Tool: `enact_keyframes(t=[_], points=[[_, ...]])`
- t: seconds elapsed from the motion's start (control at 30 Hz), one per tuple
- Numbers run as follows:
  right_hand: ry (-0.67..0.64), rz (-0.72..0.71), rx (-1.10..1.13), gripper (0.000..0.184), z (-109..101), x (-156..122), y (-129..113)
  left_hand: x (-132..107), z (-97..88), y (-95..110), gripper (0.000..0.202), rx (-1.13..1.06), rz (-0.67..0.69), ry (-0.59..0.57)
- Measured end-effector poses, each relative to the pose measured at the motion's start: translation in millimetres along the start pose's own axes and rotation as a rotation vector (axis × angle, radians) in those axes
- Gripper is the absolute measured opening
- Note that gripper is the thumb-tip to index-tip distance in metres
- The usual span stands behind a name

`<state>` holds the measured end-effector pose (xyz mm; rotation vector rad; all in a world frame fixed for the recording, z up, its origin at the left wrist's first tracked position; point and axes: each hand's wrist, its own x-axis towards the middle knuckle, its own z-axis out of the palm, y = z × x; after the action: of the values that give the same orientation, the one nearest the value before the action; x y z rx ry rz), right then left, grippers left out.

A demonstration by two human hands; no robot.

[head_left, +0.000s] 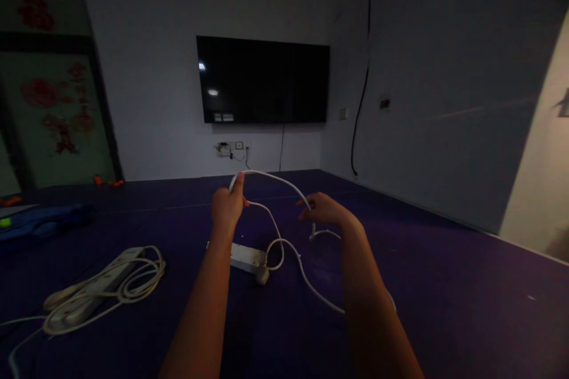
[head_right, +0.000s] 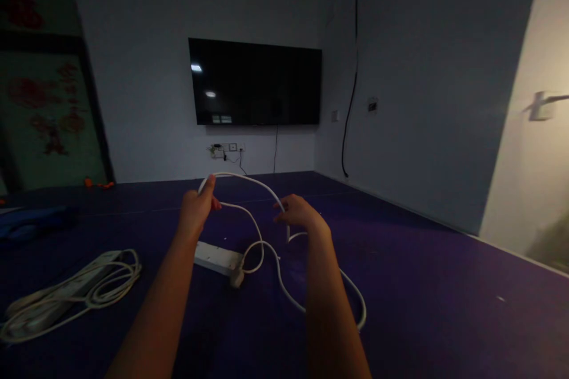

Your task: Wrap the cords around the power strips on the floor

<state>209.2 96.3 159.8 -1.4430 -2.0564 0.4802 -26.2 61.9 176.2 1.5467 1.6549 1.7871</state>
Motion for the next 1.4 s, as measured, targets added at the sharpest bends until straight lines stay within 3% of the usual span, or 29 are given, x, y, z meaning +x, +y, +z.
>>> enact_keyframes(t=[0.13,0.27,0.4,0.6,0.8,1.0,1.1,1.27,1.4], points=[[0.044,0.034,-0.115,0.032,-4,1,15,0,0.8,2,0.065,-0.429,-0.130,0.042],[0.092,0.138,-0.218,0.021,0,4,25,-1,-4.8,9,0.064,-0.654,-0.193,0.107],[0.171,0.255,-0.261,0.020,6,4,34,2,-14.9,13,0.062,-0.752,-0.159,0.178],[0.311,0.419,-0.266,0.030,14,4,50,2,-25.8,17,0.058,-0.801,-0.106,0.164],[0.417,0.453,-0.175,0.036,20,4,64,-3,-29.5,27,0.055,-0.795,0.039,0.235],[0.512,0.355,0.066,0.056,8,13,47,-10,-27.7,34,0.055,-0.652,0.094,0.160],[0.605,0.148,0.453,0.052,-3,10,24,-11,-22.9,34,0.056,-0.600,0.067,0.075],[0.493,-0.233,0.833,0.042,-20,-18,-30,-15,-6.9,31,0.057,-0.437,0.060,-0.156],[0.347,-0.363,0.977,0.040,-22,-41,-68,-24,15.4,28,0.046,-0.201,0.173,-0.290]])
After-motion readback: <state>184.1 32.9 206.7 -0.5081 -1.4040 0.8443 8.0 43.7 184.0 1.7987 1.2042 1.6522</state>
